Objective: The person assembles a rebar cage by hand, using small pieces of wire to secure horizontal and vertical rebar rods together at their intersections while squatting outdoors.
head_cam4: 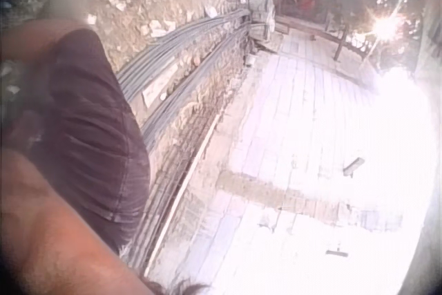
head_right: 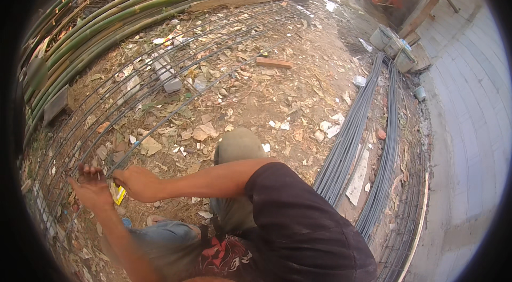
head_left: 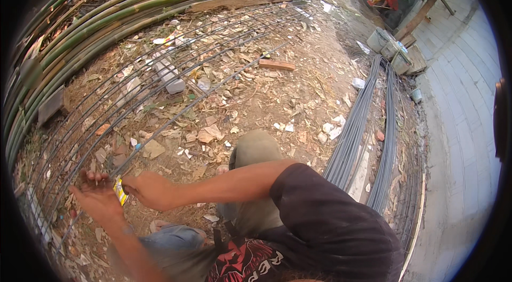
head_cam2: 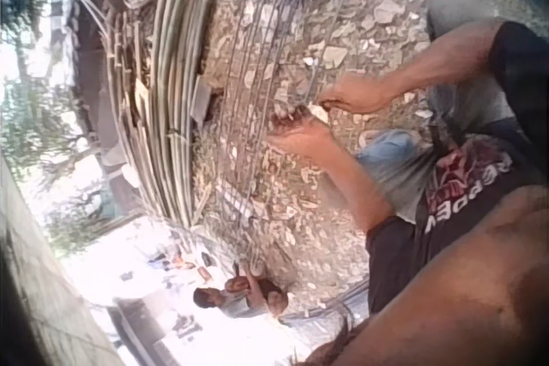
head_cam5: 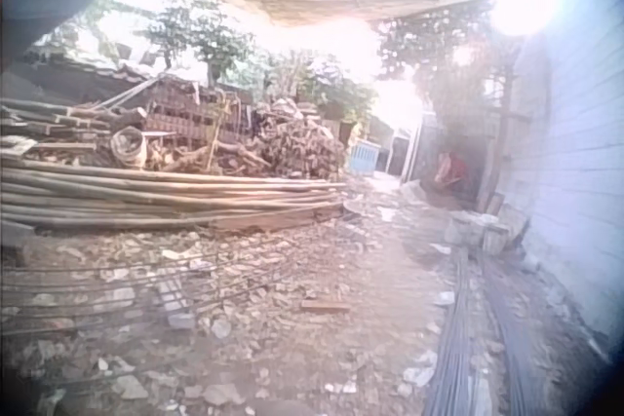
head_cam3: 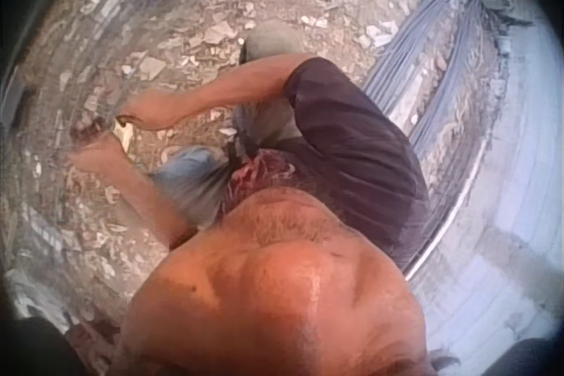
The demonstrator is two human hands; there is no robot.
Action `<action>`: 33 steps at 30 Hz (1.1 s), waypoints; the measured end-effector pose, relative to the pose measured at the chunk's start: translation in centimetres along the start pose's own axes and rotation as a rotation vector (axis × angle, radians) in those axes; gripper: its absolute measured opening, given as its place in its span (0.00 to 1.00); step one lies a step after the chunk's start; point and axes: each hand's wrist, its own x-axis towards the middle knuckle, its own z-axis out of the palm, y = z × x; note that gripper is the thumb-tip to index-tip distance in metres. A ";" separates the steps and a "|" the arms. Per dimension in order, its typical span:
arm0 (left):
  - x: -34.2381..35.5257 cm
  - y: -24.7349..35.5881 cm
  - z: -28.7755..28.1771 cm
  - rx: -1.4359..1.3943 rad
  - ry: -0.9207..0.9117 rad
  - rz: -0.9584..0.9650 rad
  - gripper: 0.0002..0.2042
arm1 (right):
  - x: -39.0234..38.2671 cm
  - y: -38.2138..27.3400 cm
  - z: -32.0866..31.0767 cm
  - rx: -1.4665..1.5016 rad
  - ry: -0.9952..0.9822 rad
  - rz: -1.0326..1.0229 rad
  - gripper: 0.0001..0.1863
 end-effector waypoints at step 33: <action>-0.2 4.0 0.0 -0.218 0.022 0.088 0.28 | 0.5 2.8 0.9 -0.618 -0.042 -0.335 0.18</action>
